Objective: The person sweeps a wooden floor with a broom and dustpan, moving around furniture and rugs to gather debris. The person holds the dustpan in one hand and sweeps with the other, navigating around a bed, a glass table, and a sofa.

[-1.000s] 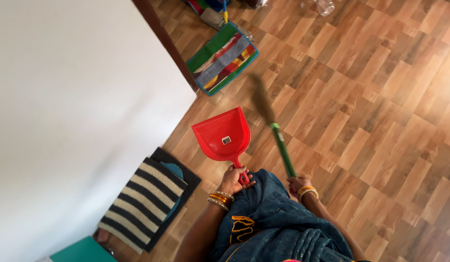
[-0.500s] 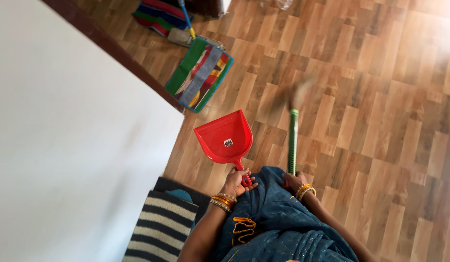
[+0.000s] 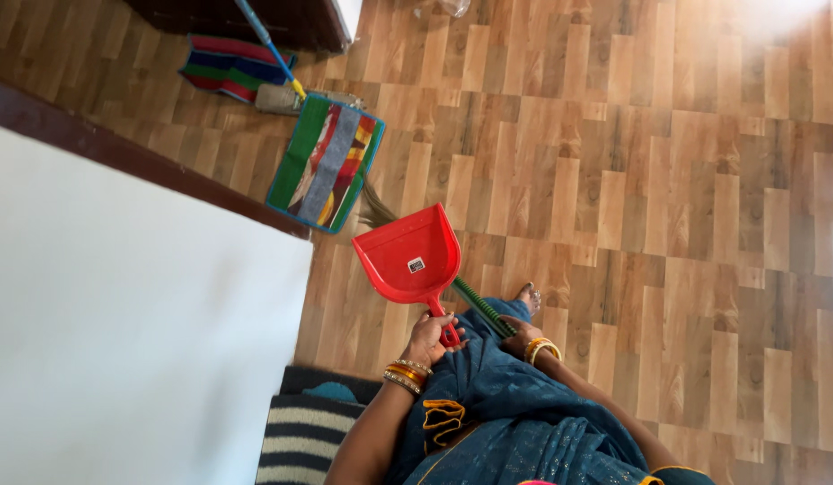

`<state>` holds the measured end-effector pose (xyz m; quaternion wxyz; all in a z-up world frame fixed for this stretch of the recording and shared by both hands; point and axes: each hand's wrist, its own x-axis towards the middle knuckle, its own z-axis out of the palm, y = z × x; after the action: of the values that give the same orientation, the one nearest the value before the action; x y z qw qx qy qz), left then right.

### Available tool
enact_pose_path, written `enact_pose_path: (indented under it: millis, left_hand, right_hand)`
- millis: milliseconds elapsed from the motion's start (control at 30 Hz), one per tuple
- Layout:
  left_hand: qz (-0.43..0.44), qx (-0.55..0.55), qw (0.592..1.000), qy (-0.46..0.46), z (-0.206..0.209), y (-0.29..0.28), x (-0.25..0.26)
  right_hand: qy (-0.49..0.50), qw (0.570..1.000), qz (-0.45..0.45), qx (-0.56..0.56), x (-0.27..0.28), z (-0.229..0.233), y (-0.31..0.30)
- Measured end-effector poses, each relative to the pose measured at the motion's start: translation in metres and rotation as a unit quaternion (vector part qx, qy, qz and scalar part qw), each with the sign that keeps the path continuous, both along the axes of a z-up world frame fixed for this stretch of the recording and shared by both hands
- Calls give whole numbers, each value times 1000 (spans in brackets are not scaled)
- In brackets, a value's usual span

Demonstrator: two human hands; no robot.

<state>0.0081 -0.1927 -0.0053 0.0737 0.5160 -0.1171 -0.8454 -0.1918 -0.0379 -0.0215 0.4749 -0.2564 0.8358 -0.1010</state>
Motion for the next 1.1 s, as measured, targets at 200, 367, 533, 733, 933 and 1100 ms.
enact_pose_path:
  millis: [200,367,533,733,933,1100]
  left_hand:
    - [-19,2,1000,-25,15,-10,-51]
    - [-58,-19,998,-18,18,-18,-98]
    - [-73,-17,997,-11,21,-22,-144]
    - [-76,-15,997,0,24,-26,-195]
    - [-90,-22,996,8,18,-26,-240]
    - [-100,-15,995,1,17,-25,-267]
  right_hand:
    - [-59,971,-230,21,-74,12,12]
    - [-100,917,-386,-15,-125,21,22]
    - [-14,919,-392,-37,-142,36,1]
    - [75,958,-262,-92,-166,34,-5]
    - [78,992,-69,-75,-193,12,-21]
    - [54,995,41,-74,-216,1,-39]
